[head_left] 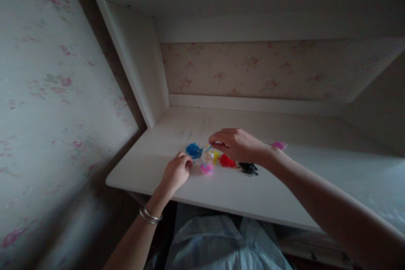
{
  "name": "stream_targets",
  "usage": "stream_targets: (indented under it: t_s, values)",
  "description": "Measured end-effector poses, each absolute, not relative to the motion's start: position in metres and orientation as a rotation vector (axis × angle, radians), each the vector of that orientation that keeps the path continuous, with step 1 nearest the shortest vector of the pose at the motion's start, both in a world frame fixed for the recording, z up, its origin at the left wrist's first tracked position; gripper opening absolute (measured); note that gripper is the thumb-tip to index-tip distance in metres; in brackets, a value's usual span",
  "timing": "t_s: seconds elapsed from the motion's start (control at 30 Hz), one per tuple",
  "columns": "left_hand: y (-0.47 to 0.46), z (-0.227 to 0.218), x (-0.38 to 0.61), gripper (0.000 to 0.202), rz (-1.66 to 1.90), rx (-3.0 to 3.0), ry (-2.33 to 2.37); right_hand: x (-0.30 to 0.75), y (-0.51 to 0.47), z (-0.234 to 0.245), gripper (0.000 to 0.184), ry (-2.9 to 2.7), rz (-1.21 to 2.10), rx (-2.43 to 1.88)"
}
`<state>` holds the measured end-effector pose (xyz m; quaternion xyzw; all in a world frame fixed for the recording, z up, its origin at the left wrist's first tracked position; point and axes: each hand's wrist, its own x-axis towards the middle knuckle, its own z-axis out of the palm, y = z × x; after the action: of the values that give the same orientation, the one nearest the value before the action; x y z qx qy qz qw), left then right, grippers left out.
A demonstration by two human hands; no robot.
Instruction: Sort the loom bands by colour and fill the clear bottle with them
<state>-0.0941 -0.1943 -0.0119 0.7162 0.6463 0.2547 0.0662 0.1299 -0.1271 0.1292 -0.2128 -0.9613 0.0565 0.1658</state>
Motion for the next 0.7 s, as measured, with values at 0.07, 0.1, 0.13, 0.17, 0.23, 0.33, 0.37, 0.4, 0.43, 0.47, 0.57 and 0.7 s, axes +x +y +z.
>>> stream_targets:
  t_s: [0.07, 0.1, 0.13, 0.17, 0.23, 0.33, 0.37, 0.4, 0.43, 0.47, 0.57, 0.7]
  values:
    - [-0.195, -0.012, -0.094, 0.015, 0.764, 2.154, 1.959, 0.129, -0.128, 0.130, 0.019, -2.749, 0.177, -0.604]
    - [-0.195, -0.013, -0.094, 0.015, 0.774, 2.146, 1.967, 0.129, -0.129, 0.131, 0.020, -2.754, 0.184, -0.604]
    - [-0.195, -0.014, -0.094, 0.015, 0.795, 2.137, 1.970, 0.129, -0.129, 0.131, 0.021, -2.758, 0.189, -0.601]
    - [-0.195, -0.014, -0.095, 0.015, 0.828, 2.128, 1.967, 0.129, -0.129, 0.131, 0.021, -2.760, 0.190, -0.599]
    - [-0.194, -0.015, -0.096, 0.014, 0.927, 2.106, 1.932, 0.130, -0.128, 0.131, 0.021, -2.754, 0.190, -0.598]
    - [-0.190, -0.007, -0.097, 0.016, 1.089, 2.051, 1.858, 0.132, -0.124, 0.130, 0.022, -2.710, 0.190, -0.636]
    - [-0.190, -0.001, -0.097, 0.018, 1.142, 2.018, 1.840, 0.134, -0.121, 0.129, 0.022, -2.687, 0.193, -0.671]
    - [-0.190, 0.007, -0.095, 0.019, 1.193, 1.976, 1.824, 0.135, -0.118, 0.128, 0.021, -2.661, 0.200, -0.716]
    - [-0.190, 0.017, -0.093, 0.021, 1.244, 1.930, 1.808, 0.137, -0.114, 0.125, 0.021, -2.635, 0.213, -0.767]
    - [-0.191, 0.028, -0.090, 0.022, 1.286, 1.885, 1.783, 0.138, -0.109, 0.122, 0.020, -2.612, 0.235, -0.821]
    - [-0.193, 0.062, -0.076, 0.022, 1.342, 1.891, 1.663, 0.138, -0.091, 0.107, 0.020, -2.573, 0.344, -0.957]
    - [-0.192, 0.087, -0.057, 0.023, 1.272, 2.031, 1.562, 0.130, -0.069, 0.088, 0.020, -2.642, 0.461, -1.010]
